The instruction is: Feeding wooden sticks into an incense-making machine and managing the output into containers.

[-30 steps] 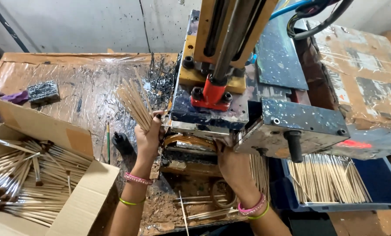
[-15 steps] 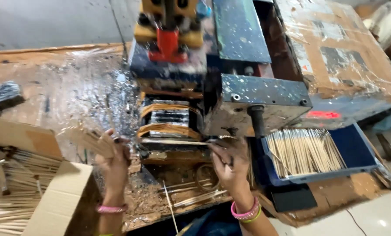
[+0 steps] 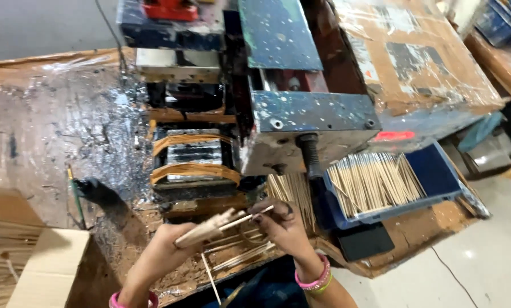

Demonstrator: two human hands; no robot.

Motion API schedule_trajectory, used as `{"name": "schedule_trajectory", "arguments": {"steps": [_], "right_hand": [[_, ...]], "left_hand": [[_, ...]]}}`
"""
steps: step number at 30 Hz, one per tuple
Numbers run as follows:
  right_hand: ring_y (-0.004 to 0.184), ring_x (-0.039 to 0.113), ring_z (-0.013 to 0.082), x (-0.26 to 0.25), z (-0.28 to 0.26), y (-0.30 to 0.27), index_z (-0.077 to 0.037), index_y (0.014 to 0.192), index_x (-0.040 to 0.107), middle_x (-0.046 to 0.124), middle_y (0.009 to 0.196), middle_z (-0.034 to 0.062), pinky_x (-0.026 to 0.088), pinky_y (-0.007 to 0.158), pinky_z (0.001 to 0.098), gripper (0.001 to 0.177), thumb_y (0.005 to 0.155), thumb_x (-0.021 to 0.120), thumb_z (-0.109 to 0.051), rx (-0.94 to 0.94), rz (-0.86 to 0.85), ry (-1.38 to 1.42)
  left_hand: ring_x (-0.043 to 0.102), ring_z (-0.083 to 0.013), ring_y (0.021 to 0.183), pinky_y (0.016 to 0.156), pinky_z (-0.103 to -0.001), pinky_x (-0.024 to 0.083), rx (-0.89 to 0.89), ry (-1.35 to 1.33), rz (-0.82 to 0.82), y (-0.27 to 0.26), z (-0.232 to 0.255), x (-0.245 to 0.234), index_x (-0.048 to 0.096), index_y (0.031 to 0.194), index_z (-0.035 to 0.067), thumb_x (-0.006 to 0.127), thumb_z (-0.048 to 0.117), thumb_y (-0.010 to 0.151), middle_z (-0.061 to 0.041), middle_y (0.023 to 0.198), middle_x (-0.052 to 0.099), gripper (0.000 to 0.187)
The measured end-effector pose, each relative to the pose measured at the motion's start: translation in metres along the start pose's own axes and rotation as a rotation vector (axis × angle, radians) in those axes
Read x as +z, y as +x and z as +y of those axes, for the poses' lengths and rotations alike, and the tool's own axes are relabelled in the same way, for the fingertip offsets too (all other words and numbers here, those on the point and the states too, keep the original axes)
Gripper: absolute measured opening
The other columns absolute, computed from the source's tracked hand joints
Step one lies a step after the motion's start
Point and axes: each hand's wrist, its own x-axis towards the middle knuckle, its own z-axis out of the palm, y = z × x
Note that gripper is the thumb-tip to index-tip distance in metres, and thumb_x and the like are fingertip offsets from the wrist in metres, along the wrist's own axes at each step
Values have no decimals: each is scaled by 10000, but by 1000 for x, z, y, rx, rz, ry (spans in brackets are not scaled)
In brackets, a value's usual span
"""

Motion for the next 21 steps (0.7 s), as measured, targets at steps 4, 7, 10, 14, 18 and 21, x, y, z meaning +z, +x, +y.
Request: {"name": "schedule_trajectory", "arguments": {"steps": [4, 7, 10, 14, 18, 21], "right_hand": [[1054, 671, 223, 27, -35, 45, -21, 1141, 617, 696, 1110, 106, 569, 912, 336, 128, 1028, 679, -28, -424, -164, -79], [1094, 708, 236, 51, -69, 79, -63, 1162, 635, 715, 1174, 79, 598, 941, 369, 158, 1011, 680, -57, -688, -218, -491], [1012, 733, 245, 71, -91, 98, -82, 1248, 717, 709, 1292, 96, 608, 808, 365, 327, 934, 648, -28, -652, -225, -998], [869, 736, 267, 83, -93, 104, -93, 1245, 701, 710, 1180, 126, 585, 693, 370, 273, 993, 598, -83, -218, -238, -1377], [807, 714, 318, 96, -106, 106, -43, 1124, 668, 716, 933, 126, 547, 678, 443, 174, 972, 619, -114, -681, 44, -1427], [707, 672, 323, 76, -67, 101, -35, 1167, 658, 693, 871, 134, 505, 594, 444, 217, 975, 635, -134, -748, 139, -1276]], "left_hand": [[563, -80, 431, 357, -249, 415, -300, -188, 146, -8, -33, -43, 778, 886, 52, 681, 113, 906, -23, 580, 672, 116], [484, -75, 392, 323, -228, 362, -388, -306, 377, 24, -2, -77, 713, 776, 77, 614, 180, 949, -5, 533, 590, 224], [465, -65, 398, 326, -209, 352, -296, -320, 572, 51, -19, -92, 592, 685, 89, 611, 210, 984, 15, 541, 547, 322], [467, -61, 406, 338, -213, 364, -382, -396, 630, 89, -10, -88, 584, 698, 102, 607, 200, 975, 27, 546, 546, 295], [428, -68, 409, 356, -233, 343, -437, -622, 673, 98, -16, -77, 549, 753, 101, 606, 163, 958, 36, 542, 491, 221], [426, -67, 415, 369, -233, 343, -413, -693, 674, 96, -22, -72, 547, 779, 93, 599, 166, 961, 41, 544, 480, 203]]}}
